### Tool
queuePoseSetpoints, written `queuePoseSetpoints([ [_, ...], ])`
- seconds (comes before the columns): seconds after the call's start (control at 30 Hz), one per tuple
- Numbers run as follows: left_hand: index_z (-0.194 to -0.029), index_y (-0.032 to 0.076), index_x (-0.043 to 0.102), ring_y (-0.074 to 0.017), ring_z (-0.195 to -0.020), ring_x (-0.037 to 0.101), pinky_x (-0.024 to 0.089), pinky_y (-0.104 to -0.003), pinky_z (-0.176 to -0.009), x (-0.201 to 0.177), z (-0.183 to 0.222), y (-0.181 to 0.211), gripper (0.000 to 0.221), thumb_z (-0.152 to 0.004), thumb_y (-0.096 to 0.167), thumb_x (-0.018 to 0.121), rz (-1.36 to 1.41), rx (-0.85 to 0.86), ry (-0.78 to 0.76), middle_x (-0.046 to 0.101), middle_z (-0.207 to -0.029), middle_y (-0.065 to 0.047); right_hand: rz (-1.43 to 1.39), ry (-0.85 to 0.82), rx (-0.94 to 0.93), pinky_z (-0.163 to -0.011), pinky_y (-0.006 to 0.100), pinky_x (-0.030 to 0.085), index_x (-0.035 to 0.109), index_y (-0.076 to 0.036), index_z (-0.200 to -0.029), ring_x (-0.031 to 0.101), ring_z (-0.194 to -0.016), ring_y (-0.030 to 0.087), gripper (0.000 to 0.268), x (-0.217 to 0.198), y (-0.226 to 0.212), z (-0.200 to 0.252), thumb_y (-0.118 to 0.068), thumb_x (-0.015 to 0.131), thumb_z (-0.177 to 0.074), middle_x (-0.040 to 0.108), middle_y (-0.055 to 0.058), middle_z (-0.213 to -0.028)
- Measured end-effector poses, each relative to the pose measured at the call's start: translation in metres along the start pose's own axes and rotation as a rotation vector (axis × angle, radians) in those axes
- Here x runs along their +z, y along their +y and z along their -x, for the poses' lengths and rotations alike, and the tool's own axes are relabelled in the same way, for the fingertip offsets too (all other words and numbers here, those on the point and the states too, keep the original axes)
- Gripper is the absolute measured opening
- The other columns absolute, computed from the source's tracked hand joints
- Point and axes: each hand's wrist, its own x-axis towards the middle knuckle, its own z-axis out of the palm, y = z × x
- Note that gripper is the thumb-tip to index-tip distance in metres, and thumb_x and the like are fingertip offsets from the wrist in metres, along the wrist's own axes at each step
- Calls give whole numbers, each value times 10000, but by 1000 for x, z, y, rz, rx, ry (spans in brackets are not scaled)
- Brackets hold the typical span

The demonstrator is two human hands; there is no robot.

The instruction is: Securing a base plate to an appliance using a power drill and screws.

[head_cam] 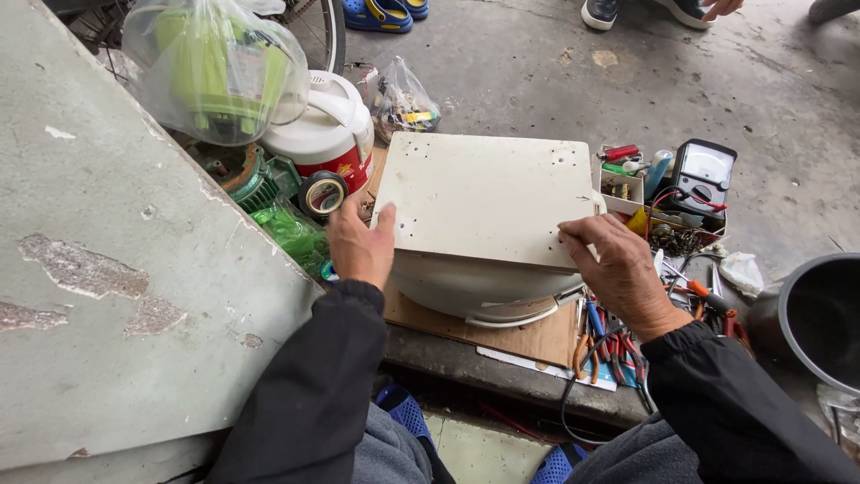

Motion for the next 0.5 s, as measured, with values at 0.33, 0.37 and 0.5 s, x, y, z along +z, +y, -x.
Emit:
queuePoseSetpoints([
  [0.33, -1534, -144, 506, -324, -1256, 718, 620, -407, -1049, 64, 119, 35, 832, -987, 401, 815, 844, -510, -452, 643, -1319, -296, -63, -163, 139, -909, 457, 618, 799, -69, -1107, 765, -925, 316, 94, -20, -12, -17, -40, 798, -1017, 786, 157, -944],
  [0.37, -1534, -144, 506, -324, -1256, 718, 620, -407, -1049, 70, 114, 36, 832, -987, 401, 815, 845, -509, -451, 643, -1319, -296, -63, -163, 137, -909, 457, 618, 799, -69, -1107, 765, -925, 316, 94, -20, -13, -20, -40, 798, -1017, 786, 157, -944],
  [0.5, -1530, -201, 446, -397, -1229, 754, 659, -426, -998, 96, 98, 27, 868, -1000, 378, 818, 1001, -556, -455, 661, -1304, -336, 33, -212, 140, -858, 530, 606, 768, -92, -1099, 778, -912, 362, 108, -20, -14, -26, -95, 806, -998, 784, 161, -903],
])
